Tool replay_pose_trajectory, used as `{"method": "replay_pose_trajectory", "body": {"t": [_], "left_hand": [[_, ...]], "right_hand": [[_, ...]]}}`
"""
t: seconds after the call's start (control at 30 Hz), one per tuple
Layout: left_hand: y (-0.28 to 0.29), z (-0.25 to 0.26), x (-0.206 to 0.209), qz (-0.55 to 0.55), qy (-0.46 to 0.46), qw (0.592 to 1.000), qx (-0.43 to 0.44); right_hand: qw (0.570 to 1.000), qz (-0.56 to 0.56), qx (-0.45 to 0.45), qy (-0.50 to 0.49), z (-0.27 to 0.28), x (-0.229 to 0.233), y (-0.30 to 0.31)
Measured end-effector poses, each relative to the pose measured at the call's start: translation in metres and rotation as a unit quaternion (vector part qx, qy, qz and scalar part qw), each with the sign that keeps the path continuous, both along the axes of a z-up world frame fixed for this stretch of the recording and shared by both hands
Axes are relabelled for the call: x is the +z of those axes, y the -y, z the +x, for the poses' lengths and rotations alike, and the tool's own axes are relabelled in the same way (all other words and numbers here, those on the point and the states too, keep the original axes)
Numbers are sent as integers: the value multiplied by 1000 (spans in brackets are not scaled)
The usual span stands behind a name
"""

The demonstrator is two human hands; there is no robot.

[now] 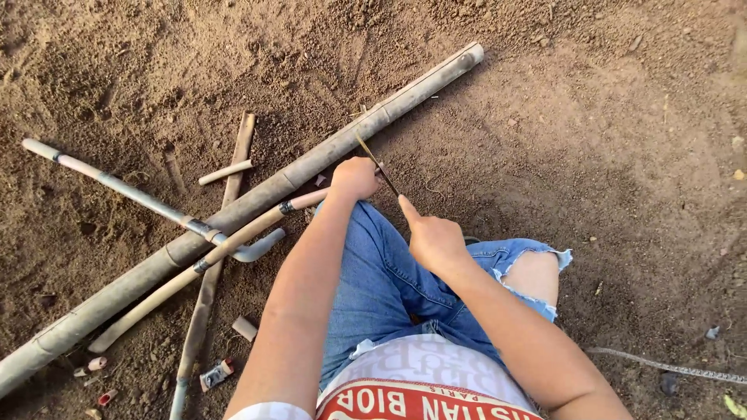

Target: Sawing through a bamboo pipe using a hand saw while sitting on the ground.

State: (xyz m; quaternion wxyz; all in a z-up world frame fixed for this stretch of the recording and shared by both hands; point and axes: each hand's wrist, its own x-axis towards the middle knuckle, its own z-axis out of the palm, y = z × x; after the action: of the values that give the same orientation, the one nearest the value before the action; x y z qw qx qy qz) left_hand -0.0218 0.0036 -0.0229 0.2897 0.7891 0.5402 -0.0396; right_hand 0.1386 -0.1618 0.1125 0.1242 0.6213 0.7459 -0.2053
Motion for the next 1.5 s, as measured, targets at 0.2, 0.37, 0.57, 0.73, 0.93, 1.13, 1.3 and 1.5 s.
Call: {"method": "replay_pose_trajectory", "body": {"t": [0.2, 0.37, 0.57, 0.73, 0.93, 1.13, 1.3, 1.5], "left_hand": [[0, 3, 15, -36, 11, 999, 6], [-3, 4, 5, -35, 2, 999, 1], [1, 0, 6, -22, -1, 1000, 8], [2, 2, 8, -37, -1, 999, 31], [-1, 2, 10, -78, 3, 997, 8], [-3, -2, 9, -119, -1, 992, 35], [-9, 0, -7, -159, -21, 987, 33], [-7, 1, 2, -153, 8, 988, 23]], "right_hand": [[1000, -18, 6, 20, 5, 37, 35], [999, -41, -11, 20, 13, 39, 46], [1000, -16, -8, 2, 0, -4, 2], [1000, 7, -13, -10, 10, -6, 19], [999, 14, -36, -32, 14, -13, 32], [996, 20, -55, -66, 25, -13, 32], [994, 34, -57, -85, 30, -11, 31], [978, 32, -132, -158, 30, -7, 31]]}}
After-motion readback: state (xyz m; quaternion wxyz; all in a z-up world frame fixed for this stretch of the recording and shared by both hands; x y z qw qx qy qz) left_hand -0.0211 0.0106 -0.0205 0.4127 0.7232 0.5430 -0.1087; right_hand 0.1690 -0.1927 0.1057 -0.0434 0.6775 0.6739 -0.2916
